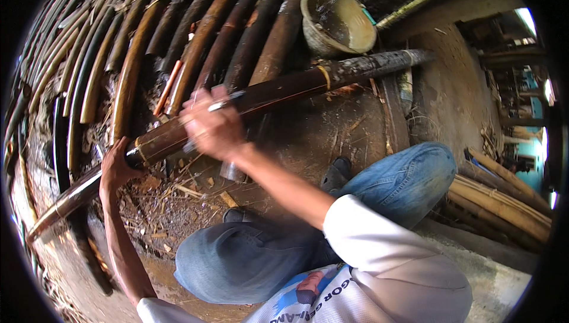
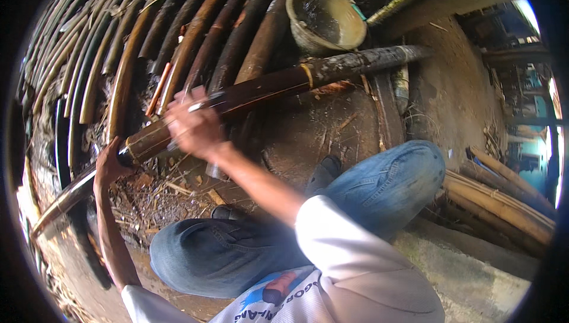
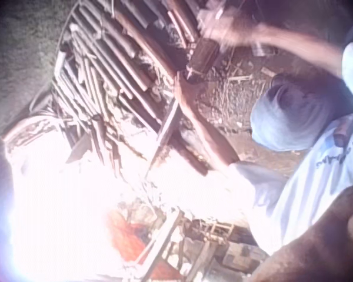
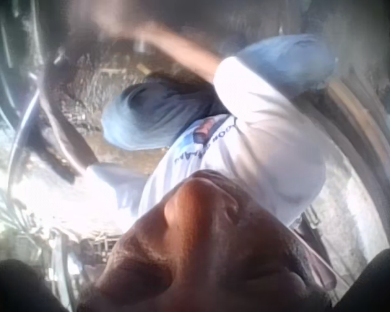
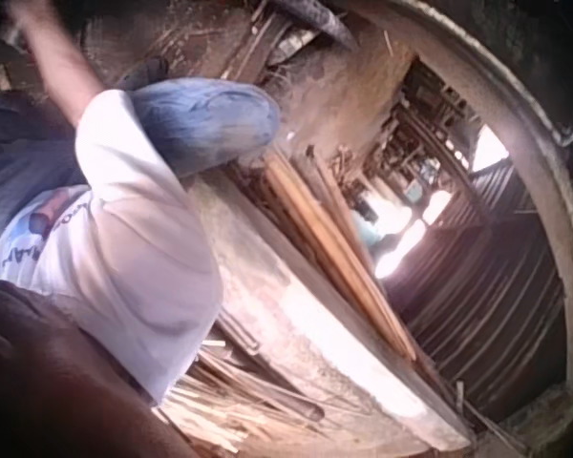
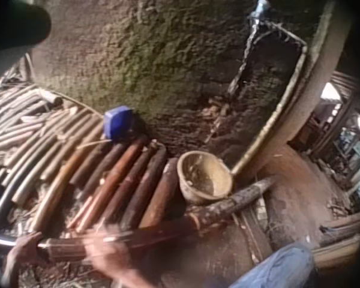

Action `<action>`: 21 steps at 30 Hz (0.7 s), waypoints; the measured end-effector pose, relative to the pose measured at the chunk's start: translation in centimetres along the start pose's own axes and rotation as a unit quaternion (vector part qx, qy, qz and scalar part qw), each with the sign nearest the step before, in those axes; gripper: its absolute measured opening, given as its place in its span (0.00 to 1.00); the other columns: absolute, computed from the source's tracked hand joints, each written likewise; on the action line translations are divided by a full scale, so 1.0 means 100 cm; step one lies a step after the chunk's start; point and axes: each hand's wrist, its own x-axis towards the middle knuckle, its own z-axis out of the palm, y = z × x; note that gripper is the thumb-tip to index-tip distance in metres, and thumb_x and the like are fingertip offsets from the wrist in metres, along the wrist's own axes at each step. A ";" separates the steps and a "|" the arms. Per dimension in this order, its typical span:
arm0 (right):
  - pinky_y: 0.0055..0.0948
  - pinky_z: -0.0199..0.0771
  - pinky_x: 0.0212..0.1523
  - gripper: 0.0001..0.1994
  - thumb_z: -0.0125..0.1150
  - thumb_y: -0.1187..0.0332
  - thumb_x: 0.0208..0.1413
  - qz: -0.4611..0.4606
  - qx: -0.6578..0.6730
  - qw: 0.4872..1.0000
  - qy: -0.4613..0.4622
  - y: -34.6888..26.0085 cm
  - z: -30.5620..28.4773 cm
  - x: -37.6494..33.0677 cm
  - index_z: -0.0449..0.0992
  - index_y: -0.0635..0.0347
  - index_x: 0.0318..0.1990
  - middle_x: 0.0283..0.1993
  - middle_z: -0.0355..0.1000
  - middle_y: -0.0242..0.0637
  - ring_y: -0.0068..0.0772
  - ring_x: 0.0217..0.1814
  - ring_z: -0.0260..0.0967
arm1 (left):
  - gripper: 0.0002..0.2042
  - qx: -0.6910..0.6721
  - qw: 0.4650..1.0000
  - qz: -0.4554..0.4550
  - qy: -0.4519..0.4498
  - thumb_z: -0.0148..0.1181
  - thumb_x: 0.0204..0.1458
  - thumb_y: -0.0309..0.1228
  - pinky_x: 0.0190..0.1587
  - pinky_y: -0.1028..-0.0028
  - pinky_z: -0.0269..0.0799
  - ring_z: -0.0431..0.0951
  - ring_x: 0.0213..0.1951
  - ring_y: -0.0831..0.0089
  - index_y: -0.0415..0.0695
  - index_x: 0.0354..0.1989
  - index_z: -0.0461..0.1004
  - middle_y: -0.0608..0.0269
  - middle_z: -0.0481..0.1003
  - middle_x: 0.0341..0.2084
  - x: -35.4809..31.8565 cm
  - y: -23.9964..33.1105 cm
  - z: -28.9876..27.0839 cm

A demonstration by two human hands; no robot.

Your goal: The person sits on the ground and scrubs a long bamboo pole using a brush and water from a nearby bucket. They repeatedly dip the brush into the bucket and scrub the pole's surface.

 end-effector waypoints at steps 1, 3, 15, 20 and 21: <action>0.63 0.63 0.71 0.08 0.63 0.65 0.62 0.019 -0.033 0.999 0.025 0.022 -0.048 0.003 0.84 0.55 0.42 0.47 0.83 0.41 0.53 0.60 0.78 | 0.45 -0.001 1.000 0.006 0.001 0.85 0.21 0.35 0.57 0.54 0.77 0.82 0.53 0.48 0.46 0.58 0.74 0.51 0.81 0.49 -0.007 0.002 -0.005; 0.57 0.60 0.75 0.11 0.63 0.67 0.64 0.004 -0.230 0.972 0.043 0.091 -0.139 -0.002 0.82 0.56 0.52 0.52 0.82 0.41 0.53 0.64 0.74 | 0.43 -0.012 1.000 0.018 -0.013 0.85 0.23 0.35 0.55 0.54 0.78 0.83 0.51 0.49 0.46 0.57 0.75 0.52 0.81 0.48 -0.005 0.009 -0.016; 0.47 0.75 0.60 0.23 0.54 0.52 0.66 0.226 -0.316 0.904 0.180 0.332 -0.354 0.109 0.85 0.61 0.53 0.56 0.78 0.60 0.57 0.59 0.77 | 0.46 -0.009 1.000 0.002 -0.004 0.85 0.20 0.31 0.58 0.50 0.70 0.79 0.56 0.48 0.49 0.59 0.72 0.53 0.81 0.49 0.002 0.017 -0.003; 0.51 0.75 0.61 0.24 0.55 0.46 0.63 0.334 -0.219 0.912 -0.090 0.455 -0.371 0.134 0.83 0.50 0.57 0.54 0.80 0.62 0.60 0.60 0.78 | 0.51 0.020 0.997 -0.070 -0.015 0.87 0.16 0.29 0.60 0.49 0.67 0.76 0.58 0.46 0.48 0.61 0.71 0.53 0.79 0.52 0.002 0.018 0.010; 0.51 0.72 0.65 0.26 0.57 0.45 0.63 0.355 -0.264 0.890 -0.109 0.467 -0.356 0.135 0.80 0.49 0.61 0.60 0.76 0.63 0.60 0.66 0.74 | 0.54 0.031 0.997 -0.070 0.001 0.88 0.15 0.29 0.62 0.49 0.67 0.76 0.60 0.46 0.47 0.63 0.70 0.51 0.78 0.54 -0.010 0.018 0.009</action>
